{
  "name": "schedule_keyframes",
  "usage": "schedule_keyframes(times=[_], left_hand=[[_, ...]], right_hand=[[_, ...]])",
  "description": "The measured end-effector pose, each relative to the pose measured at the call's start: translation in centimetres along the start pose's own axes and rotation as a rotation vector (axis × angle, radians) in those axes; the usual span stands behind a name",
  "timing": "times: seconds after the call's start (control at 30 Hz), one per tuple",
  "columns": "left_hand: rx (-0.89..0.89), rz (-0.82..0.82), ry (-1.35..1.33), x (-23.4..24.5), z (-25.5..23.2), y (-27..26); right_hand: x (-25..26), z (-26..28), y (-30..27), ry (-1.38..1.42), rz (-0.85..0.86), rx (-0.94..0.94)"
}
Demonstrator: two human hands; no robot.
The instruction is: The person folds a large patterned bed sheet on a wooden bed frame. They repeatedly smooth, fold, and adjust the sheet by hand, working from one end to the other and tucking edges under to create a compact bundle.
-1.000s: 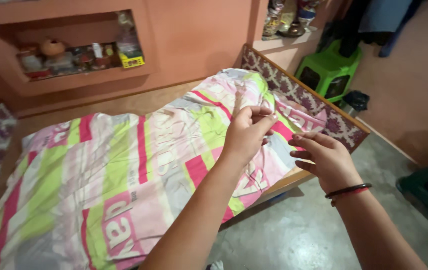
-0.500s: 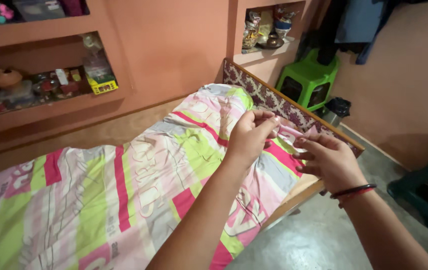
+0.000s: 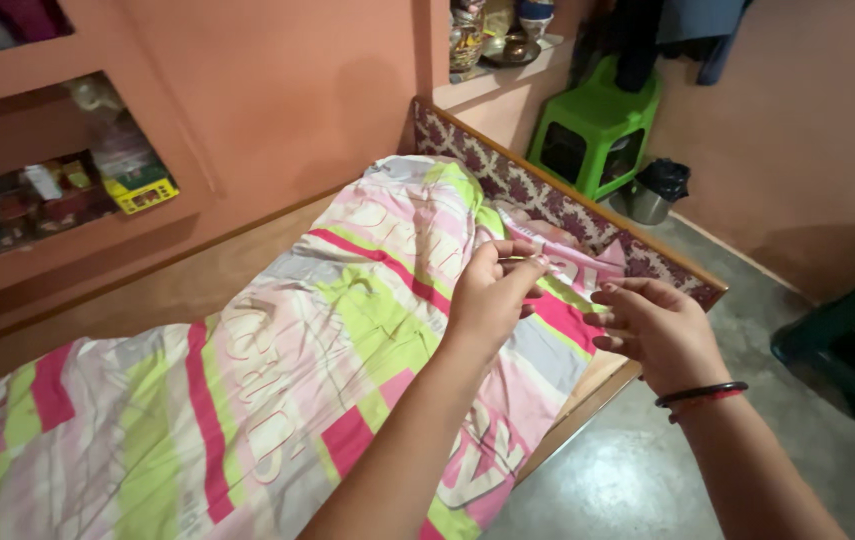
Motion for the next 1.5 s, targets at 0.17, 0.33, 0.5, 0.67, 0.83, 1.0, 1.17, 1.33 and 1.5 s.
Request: schedule_keyframes(times=[0.17, 0.33, 0.5, 0.67, 0.83, 1.0, 1.17, 1.33, 1.5], left_hand=[[-0.132, 0.042, 0.013, -3.1, 0.5, 5.1], [-0.182, 0.026, -0.033, -7.4, 0.5, 9.7], [-0.193, -0.011, -0.022, -13.3, 0.6, 12.7], [-0.195, -0.017, -0.037, -18.2, 2.3, 15.2], [-0.166, -0.036, -0.048, -19.7, 3.6, 17.3], [-0.12, -0.031, -0.116, -18.4, 3.7, 21.1], [-0.101, 0.019, -0.161, -18.7, 3.9, 26.4], [-0.01, 0.016, -0.143, -19.0, 3.8, 30.8], [-0.026, 0.082, -0.063, -17.0, 4.6, 35.2]], right_hand=[[3.1, -0.2, 3.8, 0.041, 0.035, 0.015], [6.7, 1.2, 9.0, 0.049, 0.078, 0.015], [11.7, 3.4, 13.1, -0.028, 0.111, 0.004], [15.7, 3.0, 16.8, -0.028, 0.175, -0.022], [17.5, 0.5, 20.4, 0.047, 0.2, -0.043], [17.1, -0.7, 23.5, 0.04, 0.221, -0.06], [17.0, 0.1, 26.8, -0.073, 0.188, -0.057], [16.5, 0.2, 31.2, -0.179, 0.158, -0.042], [15.8, -2.1, 35.1, -0.233, 0.131, -0.089]])
Point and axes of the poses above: each hand's wrist, its own y-axis towards the middle knuckle, its own x-axis out of the back of the hand, z = x × y, the point moved 5 cm from there along y, towards the middle knuckle, and after that the axes turned 11 degrees about x, right-handed, at the moved point
